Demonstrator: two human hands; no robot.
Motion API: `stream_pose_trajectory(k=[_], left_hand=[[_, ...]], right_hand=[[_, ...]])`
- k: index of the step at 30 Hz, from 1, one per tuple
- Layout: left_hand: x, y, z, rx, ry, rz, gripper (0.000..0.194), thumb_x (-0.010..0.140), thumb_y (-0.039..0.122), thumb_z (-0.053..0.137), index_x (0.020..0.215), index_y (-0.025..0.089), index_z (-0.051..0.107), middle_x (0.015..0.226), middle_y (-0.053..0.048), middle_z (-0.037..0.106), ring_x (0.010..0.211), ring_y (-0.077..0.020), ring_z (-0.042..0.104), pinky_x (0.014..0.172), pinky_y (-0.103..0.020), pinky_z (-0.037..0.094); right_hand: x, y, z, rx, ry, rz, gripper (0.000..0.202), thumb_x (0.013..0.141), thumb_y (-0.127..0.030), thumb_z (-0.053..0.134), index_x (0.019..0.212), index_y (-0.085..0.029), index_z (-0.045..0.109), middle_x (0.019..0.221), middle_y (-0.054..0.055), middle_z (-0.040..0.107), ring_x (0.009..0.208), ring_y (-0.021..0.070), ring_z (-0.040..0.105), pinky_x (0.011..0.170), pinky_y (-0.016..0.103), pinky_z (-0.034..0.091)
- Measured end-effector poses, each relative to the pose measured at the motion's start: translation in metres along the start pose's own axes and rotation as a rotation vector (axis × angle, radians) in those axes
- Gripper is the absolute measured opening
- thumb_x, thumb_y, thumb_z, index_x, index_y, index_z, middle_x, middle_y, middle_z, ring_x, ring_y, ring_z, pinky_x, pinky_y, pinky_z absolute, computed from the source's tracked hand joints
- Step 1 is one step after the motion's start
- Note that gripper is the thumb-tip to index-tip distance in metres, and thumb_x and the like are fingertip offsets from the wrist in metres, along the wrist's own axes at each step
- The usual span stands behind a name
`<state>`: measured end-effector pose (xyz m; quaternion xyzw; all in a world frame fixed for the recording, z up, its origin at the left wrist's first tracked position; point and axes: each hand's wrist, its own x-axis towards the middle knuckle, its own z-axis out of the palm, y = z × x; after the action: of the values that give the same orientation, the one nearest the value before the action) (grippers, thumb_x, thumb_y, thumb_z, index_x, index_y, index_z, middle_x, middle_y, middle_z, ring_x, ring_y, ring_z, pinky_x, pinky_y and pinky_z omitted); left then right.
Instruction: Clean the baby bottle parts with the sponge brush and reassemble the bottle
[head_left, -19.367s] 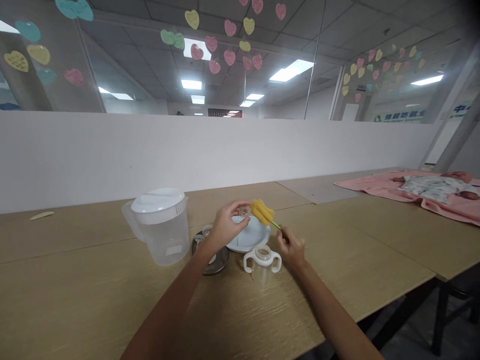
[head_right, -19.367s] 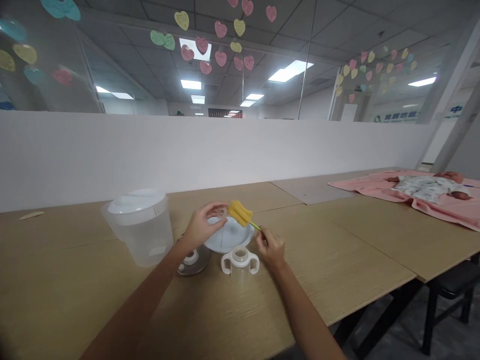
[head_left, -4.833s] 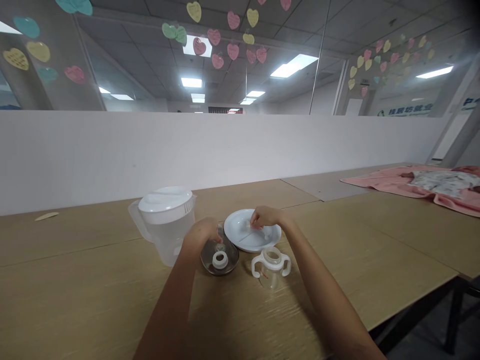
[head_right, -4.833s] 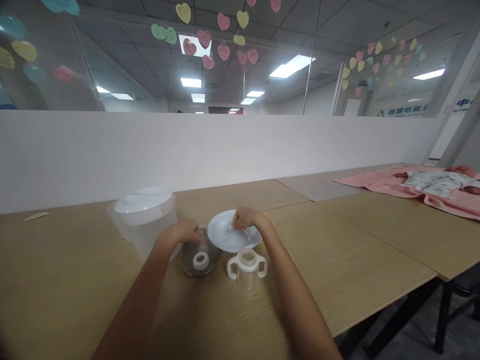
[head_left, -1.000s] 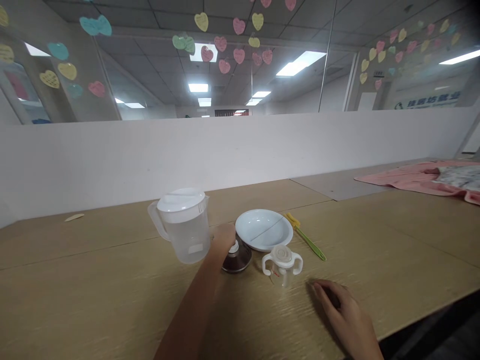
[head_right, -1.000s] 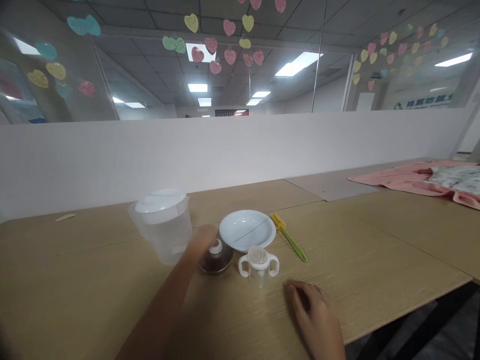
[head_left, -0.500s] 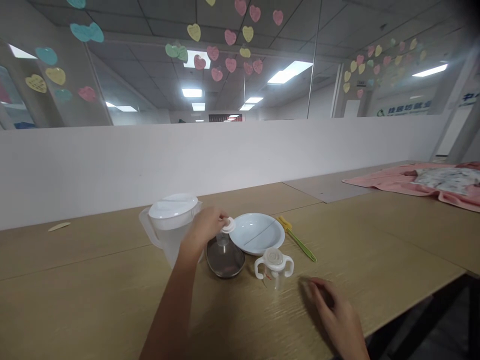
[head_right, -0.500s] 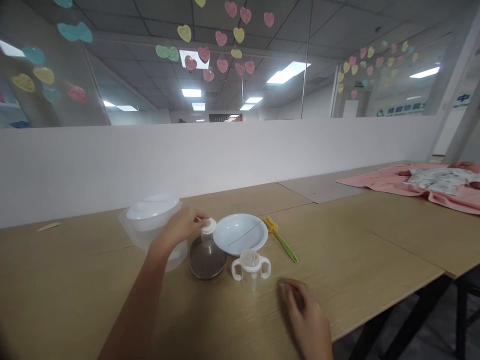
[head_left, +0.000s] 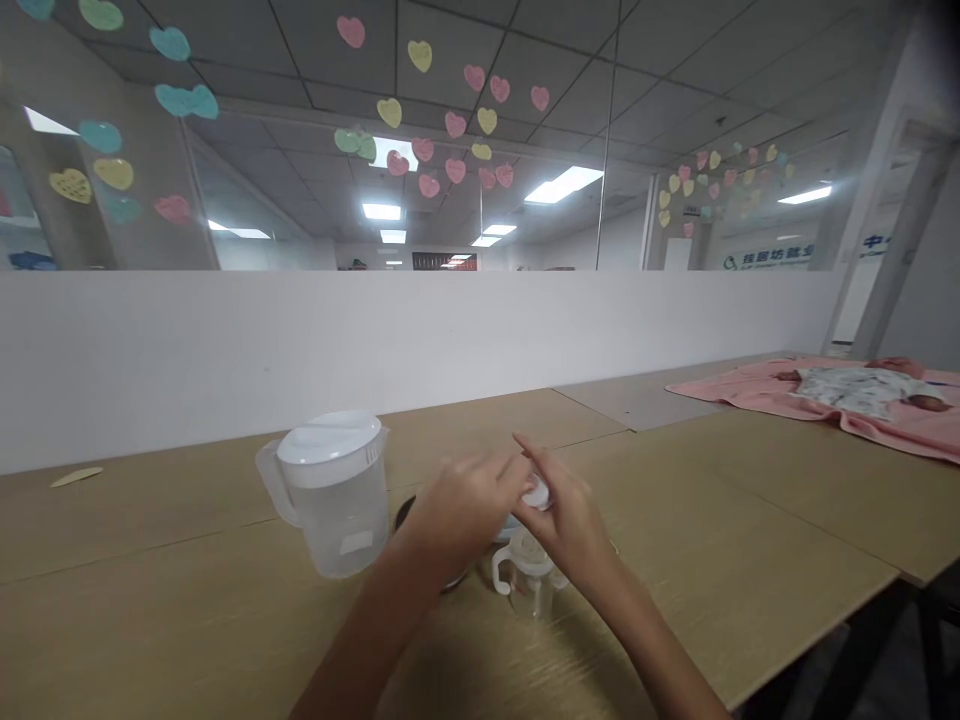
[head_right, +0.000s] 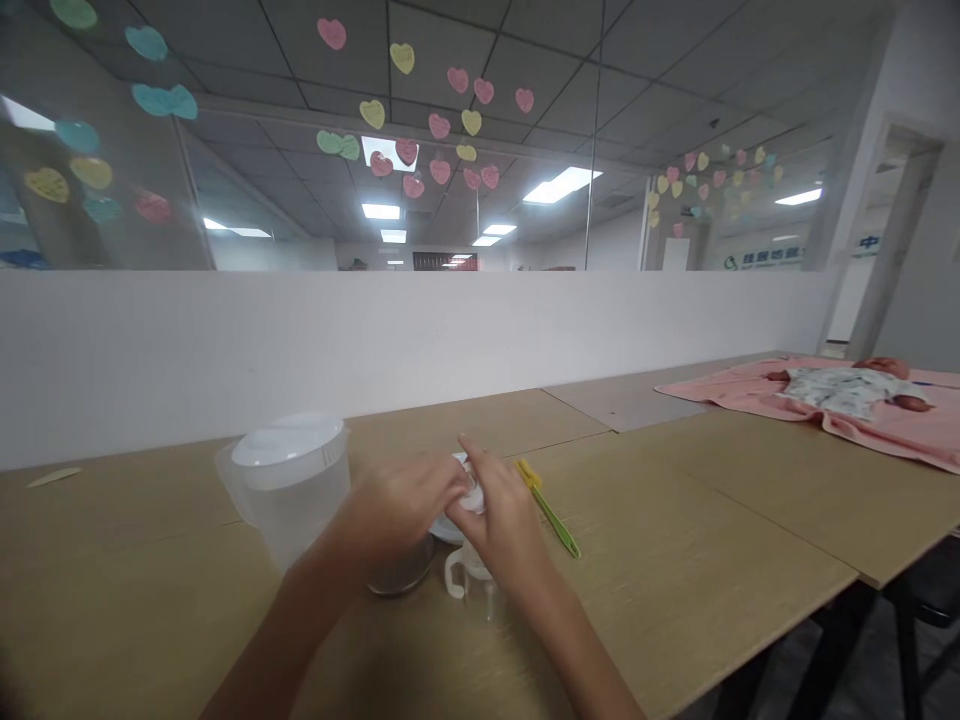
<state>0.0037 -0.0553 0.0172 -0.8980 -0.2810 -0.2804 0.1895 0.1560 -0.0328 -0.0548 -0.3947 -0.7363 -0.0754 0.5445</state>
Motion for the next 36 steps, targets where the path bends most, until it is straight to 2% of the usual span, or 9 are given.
stream_pose_trajectory(k=[4,8,11,13,16,20,25,32,36], left_hand=[[-0.002,0.018,0.002,0.325,0.177,0.272,0.025,0.087,0.005,0.039,0.07,0.015,0.054,0.062,-0.002,0.059,0.064,-0.0173,0.061,0.066,-0.029,0.049],[0.002,0.023,0.005,0.307,0.199,0.264,0.025,0.088,0.004,0.038,0.072,0.016,0.054,0.063,-0.002,0.059,0.065,-0.0162,0.062,0.071,-0.028,0.05],[0.004,0.017,0.022,0.053,0.158,0.149,0.021,0.092,0.013,0.038,0.084,0.017,0.057,0.082,-0.004,0.066,0.076,-0.0162,0.064,0.069,-0.026,0.05],[-0.005,0.014,0.046,-0.26,0.235,0.008,0.019,0.094,0.02,0.038,0.102,0.019,0.056,0.101,-0.005,0.066,0.094,-0.0165,0.062,0.08,-0.028,0.05],[-0.035,0.015,0.095,-0.612,0.425,-0.429,0.03,0.093,0.027,0.042,0.123,0.022,0.046,0.122,-0.007,0.058,0.112,-0.0193,0.055,0.095,-0.034,0.045],[-0.078,0.025,0.15,-0.798,0.345,-0.529,0.05,0.085,0.028,0.056,0.132,0.021,0.039,0.133,-0.011,0.05,0.121,-0.0251,0.048,0.1,-0.039,0.042],[-0.088,0.037,0.169,-0.763,0.349,-0.494,0.05,0.087,0.021,0.049,0.134,0.018,0.035,0.135,-0.014,0.045,0.126,-0.0255,0.043,0.105,-0.043,0.038],[-0.081,0.041,0.169,-0.724,0.36,-0.556,0.058,0.08,0.014,0.055,0.133,0.019,0.033,0.131,-0.013,0.048,0.122,-0.0237,0.048,0.1,-0.039,0.043],[-0.081,0.04,0.172,-0.729,0.366,-0.578,0.058,0.08,0.016,0.056,0.134,0.02,0.034,0.131,-0.013,0.049,0.122,-0.0242,0.048,0.101,-0.04,0.041]], right_hand=[[-0.01,0.019,-0.011,-0.034,0.062,-0.157,0.031,0.089,-0.041,0.046,0.112,-0.022,0.054,0.099,0.006,0.066,0.091,0.0211,0.061,0.099,0.044,0.036],[-0.007,0.027,-0.025,-0.085,0.089,-0.214,0.034,0.09,-0.05,0.041,0.104,-0.022,0.055,0.096,0.005,0.066,0.088,0.0201,0.061,0.104,0.046,0.029],[-0.007,0.034,-0.028,-0.12,0.116,-0.192,0.031,0.088,-0.046,0.048,0.104,-0.021,0.056,0.099,0.006,0.065,0.092,0.0211,0.06,0.102,0.046,0.032],[-0.016,0.039,-0.023,-0.104,0.212,-0.076,0.025,0.086,-0.041,0.052,0.102,-0.021,0.056,0.096,0.006,0.064,0.09,0.0211,0.059,0.093,0.043,0.04],[-0.038,0.04,-0.006,-0.074,0.43,0.128,0.018,0.084,-0.034,0.056,0.094,-0.02,0.059,0.091,0.007,0.056,0.086,0.0203,0.056,0.075,0.036,0.048],[-0.063,0.033,0.026,-0.101,0.557,0.006,0.02,0.079,-0.029,0.063,0.096,-0.019,0.06,0.089,0.007,0.049,0.086,0.021,0.053,0.074,0.038,0.049],[-0.069,0.032,0.043,-0.102,0.398,-0.324,0.043,0.074,-0.025,0.068,0.114,-0.019,0.054,0.091,0.007,0.057,0.085,0.0219,0.057,0.086,0.047,0.047],[-0.075,0.049,0.047,0.147,0.214,0.021,0.019,0.082,-0.029,0.058,0.099,-0.019,0.057,0.088,0.007,0.065,0.08,0.0193,0.06,0.071,0.034,0.05],[-0.074,0.055,0.048,0.209,0.128,0.051,0.015,0.084,-0.032,0.053,0.088,-0.019,0.059,0.082,0.005,0.064,0.077,0.0184,0.058,0.07,0.032,0.047]])
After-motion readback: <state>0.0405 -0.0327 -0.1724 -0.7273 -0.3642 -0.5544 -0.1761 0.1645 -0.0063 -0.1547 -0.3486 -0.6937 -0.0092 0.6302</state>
